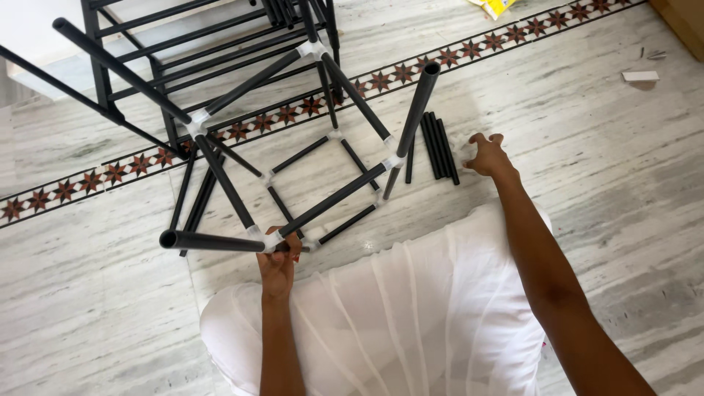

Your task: The person sits on the floor and assembles a black metal rack by inserting rods into white plastic connectors. They repeatedly pick up rods and connectors, align them, and press them together to form the frame.

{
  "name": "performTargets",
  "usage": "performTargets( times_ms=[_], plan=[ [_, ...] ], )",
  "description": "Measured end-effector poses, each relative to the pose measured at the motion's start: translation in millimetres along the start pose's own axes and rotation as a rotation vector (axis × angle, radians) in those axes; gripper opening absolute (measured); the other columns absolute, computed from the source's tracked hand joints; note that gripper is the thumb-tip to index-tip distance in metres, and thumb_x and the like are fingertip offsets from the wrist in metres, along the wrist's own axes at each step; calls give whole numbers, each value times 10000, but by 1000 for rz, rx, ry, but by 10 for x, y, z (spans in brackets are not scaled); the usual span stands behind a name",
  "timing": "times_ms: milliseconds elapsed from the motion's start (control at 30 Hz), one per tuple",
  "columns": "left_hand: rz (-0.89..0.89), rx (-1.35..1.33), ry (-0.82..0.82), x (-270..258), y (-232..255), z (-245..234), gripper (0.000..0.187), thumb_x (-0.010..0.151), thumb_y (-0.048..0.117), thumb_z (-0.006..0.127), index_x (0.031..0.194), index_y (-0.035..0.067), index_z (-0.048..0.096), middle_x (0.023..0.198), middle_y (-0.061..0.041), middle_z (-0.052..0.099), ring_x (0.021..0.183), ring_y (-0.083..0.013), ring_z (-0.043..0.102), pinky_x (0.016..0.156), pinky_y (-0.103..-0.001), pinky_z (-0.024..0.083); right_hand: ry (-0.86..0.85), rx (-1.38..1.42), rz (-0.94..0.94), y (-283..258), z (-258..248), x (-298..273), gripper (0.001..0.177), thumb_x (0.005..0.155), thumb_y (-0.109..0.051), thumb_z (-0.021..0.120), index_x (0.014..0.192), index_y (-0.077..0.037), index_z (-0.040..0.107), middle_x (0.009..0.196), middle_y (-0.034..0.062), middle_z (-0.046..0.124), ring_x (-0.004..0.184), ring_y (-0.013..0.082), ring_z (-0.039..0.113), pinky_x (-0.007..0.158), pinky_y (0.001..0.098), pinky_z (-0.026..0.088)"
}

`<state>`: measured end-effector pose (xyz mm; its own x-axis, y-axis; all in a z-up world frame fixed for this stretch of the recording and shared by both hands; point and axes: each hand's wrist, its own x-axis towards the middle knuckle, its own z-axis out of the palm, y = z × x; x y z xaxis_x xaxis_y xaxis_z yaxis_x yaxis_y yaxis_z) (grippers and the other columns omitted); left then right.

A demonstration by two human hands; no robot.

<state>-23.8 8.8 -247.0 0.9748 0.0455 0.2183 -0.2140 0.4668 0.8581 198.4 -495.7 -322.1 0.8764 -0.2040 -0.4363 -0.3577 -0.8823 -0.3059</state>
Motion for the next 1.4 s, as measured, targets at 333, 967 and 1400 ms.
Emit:
performTargets(
  times_ms=[333, 967, 1400],
  plan=[
    [114, -130, 48, 54, -47, -209, 500, 960, 473, 762, 872, -7, 653, 824, -80, 603, 735, -155, 507, 687, -307, 399, 168, -31, -43, -39, 27, -70, 283, 898, -194, 787, 1161, -140, 699, 1218, 197, 619, 1043, 369, 683, 851, 466, 579],
    [-145, -47, -67, 55, -158, 73, 712, 828, 627, 788, 1138, -6, 688, 828, -47, 647, 802, -146, 612, 772, -303, 495, -62, 2129, -111, -508, 29, -2180, 189, 1023, -147, 531, 1102, 9, 603, 1117, 111, 632, 1021, 279, 664, 905, 369, 630],
    [-316, 181, -176, -12, -63, 511, 707, 810, 688, 733, 1137, 63, 695, 847, -28, 695, 828, -142, 624, 757, -301, 404, -478, 1743, -572, -1804, -493, -3893, 584, 920, -34, 598, 1461, -55, 379, 1390, 200, 582, 1209, 280, 643, 999, 349, 558]
  ],
)
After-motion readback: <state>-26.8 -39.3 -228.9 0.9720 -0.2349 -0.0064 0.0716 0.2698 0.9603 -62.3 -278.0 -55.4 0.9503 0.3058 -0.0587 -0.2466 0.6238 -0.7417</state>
